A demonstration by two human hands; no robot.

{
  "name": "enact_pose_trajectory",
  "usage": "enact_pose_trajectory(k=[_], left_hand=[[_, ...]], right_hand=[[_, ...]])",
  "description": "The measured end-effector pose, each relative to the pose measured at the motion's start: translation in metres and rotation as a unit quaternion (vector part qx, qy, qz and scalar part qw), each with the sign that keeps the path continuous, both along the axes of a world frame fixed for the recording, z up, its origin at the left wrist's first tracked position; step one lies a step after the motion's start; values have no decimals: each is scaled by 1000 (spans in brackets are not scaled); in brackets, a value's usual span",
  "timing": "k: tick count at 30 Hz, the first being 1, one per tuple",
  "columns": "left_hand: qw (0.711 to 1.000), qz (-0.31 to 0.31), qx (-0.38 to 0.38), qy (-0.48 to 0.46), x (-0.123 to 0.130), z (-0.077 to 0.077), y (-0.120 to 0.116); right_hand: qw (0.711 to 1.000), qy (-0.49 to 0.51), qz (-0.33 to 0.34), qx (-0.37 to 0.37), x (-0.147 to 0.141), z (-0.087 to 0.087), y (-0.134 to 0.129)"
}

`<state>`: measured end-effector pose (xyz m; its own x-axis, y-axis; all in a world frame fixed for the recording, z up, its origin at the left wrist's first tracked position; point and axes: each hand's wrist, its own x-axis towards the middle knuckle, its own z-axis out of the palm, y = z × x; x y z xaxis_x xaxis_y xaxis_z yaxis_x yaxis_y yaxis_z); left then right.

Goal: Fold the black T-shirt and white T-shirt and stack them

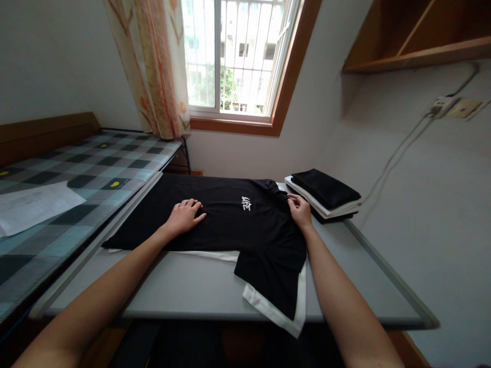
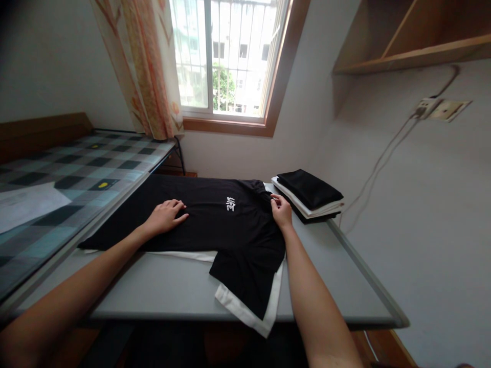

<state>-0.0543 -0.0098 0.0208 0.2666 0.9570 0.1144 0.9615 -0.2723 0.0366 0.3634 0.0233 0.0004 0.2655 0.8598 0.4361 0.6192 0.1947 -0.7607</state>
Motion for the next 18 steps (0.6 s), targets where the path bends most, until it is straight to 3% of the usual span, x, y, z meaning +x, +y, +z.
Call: enact_pose_trajectory(k=[18], left_hand=[[1000,-5,11,16,1,0,-1]], right_hand=[[999,13,23,30,-4,0,-3]])
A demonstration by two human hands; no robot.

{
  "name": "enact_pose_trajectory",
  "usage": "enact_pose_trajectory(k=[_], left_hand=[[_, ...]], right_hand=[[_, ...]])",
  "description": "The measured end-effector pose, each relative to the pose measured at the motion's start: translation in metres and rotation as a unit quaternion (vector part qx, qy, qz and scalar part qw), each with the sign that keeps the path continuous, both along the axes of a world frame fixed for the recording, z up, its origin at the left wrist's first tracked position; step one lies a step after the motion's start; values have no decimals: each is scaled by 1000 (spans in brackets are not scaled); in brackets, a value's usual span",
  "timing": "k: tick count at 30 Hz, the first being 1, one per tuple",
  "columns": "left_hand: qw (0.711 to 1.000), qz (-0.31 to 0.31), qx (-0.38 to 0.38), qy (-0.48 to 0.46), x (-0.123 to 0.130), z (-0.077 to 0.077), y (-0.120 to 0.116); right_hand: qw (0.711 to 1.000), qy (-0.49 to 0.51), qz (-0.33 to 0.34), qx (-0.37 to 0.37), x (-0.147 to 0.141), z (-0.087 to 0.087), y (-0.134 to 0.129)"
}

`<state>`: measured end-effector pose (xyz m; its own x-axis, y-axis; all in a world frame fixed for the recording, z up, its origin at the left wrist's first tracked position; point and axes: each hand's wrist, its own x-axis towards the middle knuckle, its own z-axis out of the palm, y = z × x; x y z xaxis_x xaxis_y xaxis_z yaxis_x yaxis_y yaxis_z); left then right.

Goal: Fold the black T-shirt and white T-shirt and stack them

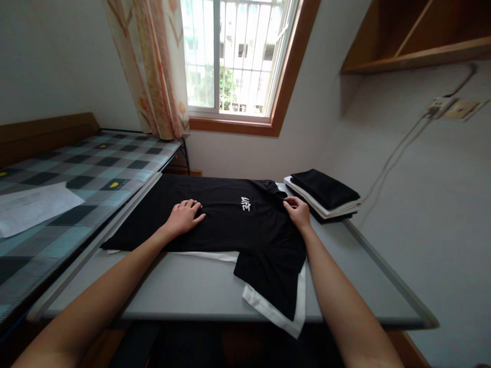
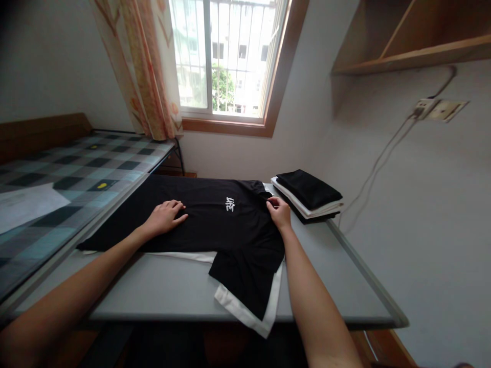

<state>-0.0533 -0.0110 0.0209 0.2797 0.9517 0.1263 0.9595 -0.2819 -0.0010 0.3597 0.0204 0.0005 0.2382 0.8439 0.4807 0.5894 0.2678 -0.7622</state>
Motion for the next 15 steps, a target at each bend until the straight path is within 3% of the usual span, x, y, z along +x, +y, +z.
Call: enact_pose_trajectory(k=[15], left_hand=[[1000,3,-6,-8,1,1,0]], right_hand=[[1000,3,-18,3,0,-1,1]])
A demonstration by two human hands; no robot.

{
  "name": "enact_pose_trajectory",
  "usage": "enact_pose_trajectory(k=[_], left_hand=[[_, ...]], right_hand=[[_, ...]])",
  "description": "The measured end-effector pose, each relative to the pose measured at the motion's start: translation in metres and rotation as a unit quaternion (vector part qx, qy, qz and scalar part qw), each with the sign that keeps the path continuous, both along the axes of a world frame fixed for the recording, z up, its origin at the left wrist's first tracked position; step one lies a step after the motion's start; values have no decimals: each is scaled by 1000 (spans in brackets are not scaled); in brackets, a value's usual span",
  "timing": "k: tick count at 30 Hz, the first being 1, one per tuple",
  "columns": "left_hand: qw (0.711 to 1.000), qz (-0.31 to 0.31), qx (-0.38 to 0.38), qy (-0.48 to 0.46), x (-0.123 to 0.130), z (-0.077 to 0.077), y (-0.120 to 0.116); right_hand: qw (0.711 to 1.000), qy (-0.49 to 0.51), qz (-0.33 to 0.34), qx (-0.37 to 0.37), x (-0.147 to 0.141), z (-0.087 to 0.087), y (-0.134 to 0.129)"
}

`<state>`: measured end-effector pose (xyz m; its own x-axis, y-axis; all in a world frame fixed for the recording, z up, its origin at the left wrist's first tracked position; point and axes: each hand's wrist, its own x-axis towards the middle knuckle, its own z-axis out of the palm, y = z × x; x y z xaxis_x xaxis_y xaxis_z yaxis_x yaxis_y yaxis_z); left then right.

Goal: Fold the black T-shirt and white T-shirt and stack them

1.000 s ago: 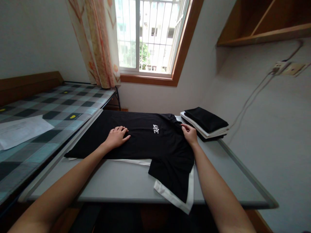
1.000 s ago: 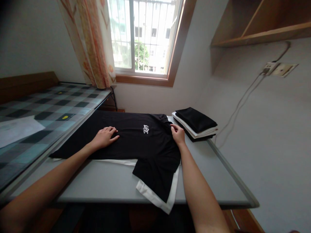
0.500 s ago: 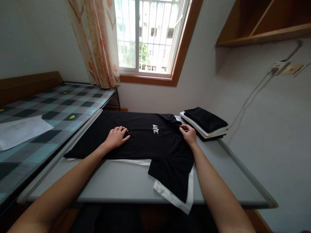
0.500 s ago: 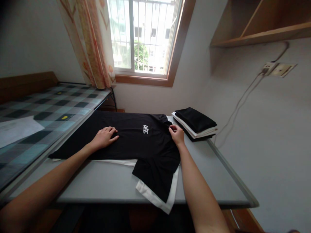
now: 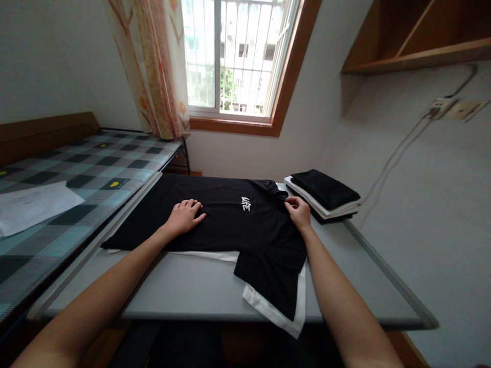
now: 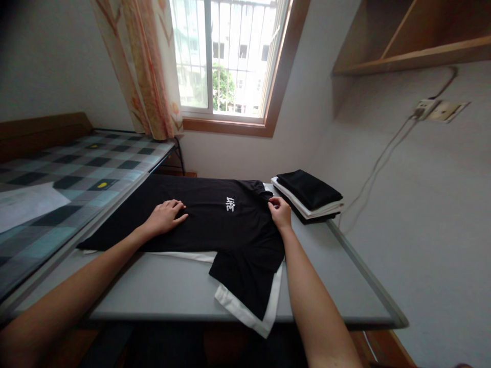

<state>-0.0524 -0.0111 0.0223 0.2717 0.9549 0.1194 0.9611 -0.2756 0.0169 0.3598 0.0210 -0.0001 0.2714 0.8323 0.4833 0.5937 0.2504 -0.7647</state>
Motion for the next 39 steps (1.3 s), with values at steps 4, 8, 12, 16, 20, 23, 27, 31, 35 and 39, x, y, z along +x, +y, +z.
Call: enact_pose_trajectory(k=[4,8,12,16,20,23,27,31,35,39], left_hand=[[1000,-1,2,3,-1,-1,1],[1000,-3,7,4,-1,-3,2],[1000,-1,6,0,-1,-4,2],[1000,-2,6,-11,-1,-4,2],[1000,-1,3,-11,-1,-3,2],[1000,1,-1,-6,-1,-3,2],[1000,1,-3,-11,-1,-2,1],[1000,3,-7,-10,0,-1,0],[1000,4,-6,-8,-1,-2,1],[1000,1,-4,-5,-1,-3,1]], right_hand=[[999,27,-22,10,2,-4,2],[999,51,-5,8,3,-7,4],[999,32,6,1,4,-7,3],[1000,8,13,-5,3,-4,2],[1000,-4,-4,-12,2,-1,0],[1000,-15,-11,-18,2,-1,0],[1000,-3,-13,-4,2,-3,0],[999,-18,-24,-35,3,-5,0],[982,-124,-99,-104,7,-5,-3],[957,-186,-160,-153,14,-2,-4]])
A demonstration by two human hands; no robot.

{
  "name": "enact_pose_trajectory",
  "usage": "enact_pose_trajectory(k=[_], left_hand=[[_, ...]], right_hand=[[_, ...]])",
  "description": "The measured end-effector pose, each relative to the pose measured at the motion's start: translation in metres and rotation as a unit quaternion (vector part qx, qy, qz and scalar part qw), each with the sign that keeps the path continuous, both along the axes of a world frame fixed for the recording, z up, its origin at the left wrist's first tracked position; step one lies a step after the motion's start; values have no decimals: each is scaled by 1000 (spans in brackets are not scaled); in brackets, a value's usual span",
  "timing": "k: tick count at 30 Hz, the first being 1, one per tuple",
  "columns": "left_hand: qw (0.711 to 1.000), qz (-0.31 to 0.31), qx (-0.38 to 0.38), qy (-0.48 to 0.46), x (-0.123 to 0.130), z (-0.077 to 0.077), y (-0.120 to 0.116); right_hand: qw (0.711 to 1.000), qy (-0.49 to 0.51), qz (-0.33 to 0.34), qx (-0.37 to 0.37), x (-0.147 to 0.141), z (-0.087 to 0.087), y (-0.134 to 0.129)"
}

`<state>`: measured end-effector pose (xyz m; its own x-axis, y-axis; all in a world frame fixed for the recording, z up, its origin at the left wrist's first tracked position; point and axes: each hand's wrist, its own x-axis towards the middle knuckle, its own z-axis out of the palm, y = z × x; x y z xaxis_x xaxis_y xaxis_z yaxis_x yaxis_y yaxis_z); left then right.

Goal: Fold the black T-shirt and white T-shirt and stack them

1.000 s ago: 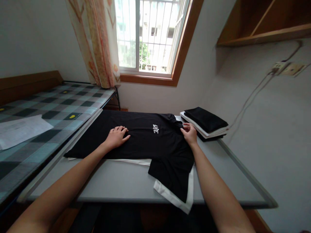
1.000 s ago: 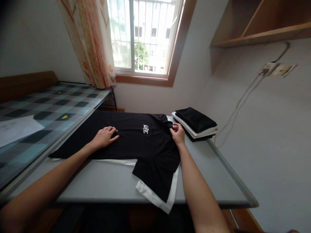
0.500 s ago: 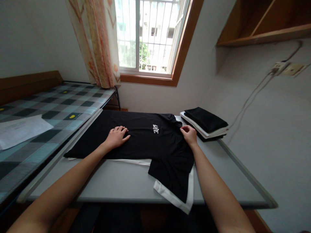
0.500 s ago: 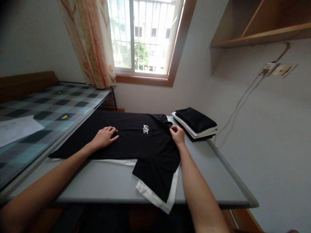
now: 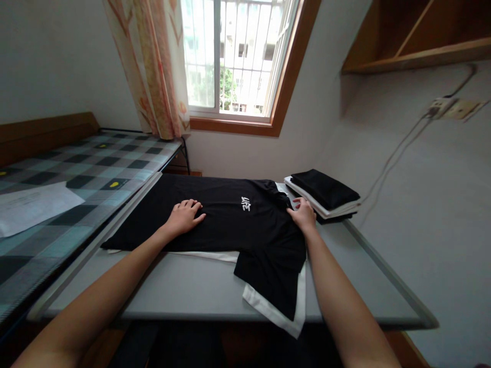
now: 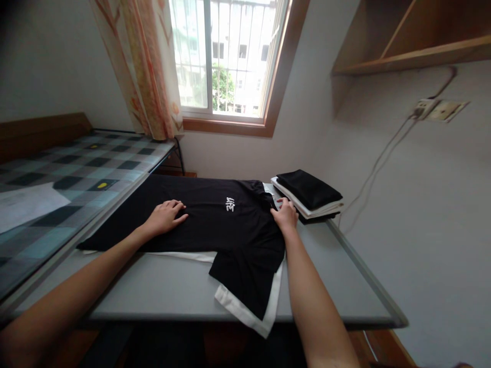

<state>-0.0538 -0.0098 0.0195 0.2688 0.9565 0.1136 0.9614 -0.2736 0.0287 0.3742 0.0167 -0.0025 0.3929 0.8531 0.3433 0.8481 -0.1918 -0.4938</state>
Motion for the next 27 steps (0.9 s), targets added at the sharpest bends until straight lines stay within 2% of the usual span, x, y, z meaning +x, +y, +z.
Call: enact_pose_trajectory(k=[3,7,9,12,15,18,21,24,27], left_hand=[[1000,-2,6,8,0,0,0],[1000,0,5,12,0,0,0],[1000,0,4,8,0,1,0],[1000,0,-2,-3,1,1,0],[1000,6,-7,-13,1,1,0],[1000,6,-6,-13,1,0,0],[1000,6,-7,-14,0,-1,0],[1000,8,-8,-27,0,-4,0],[999,16,-18,-43,1,-10,2]], right_hand=[[999,37,15,-33,10,-2,4],[994,95,47,-6,25,-10,11],[992,114,58,-15,30,-12,13],[989,130,65,-14,31,-8,11],[992,96,68,50,22,3,7],[985,51,152,59,2,12,0],[972,-25,235,-1,-21,13,-6],[966,-120,214,-85,-39,7,-10],[959,-173,180,-134,-47,0,-7]])
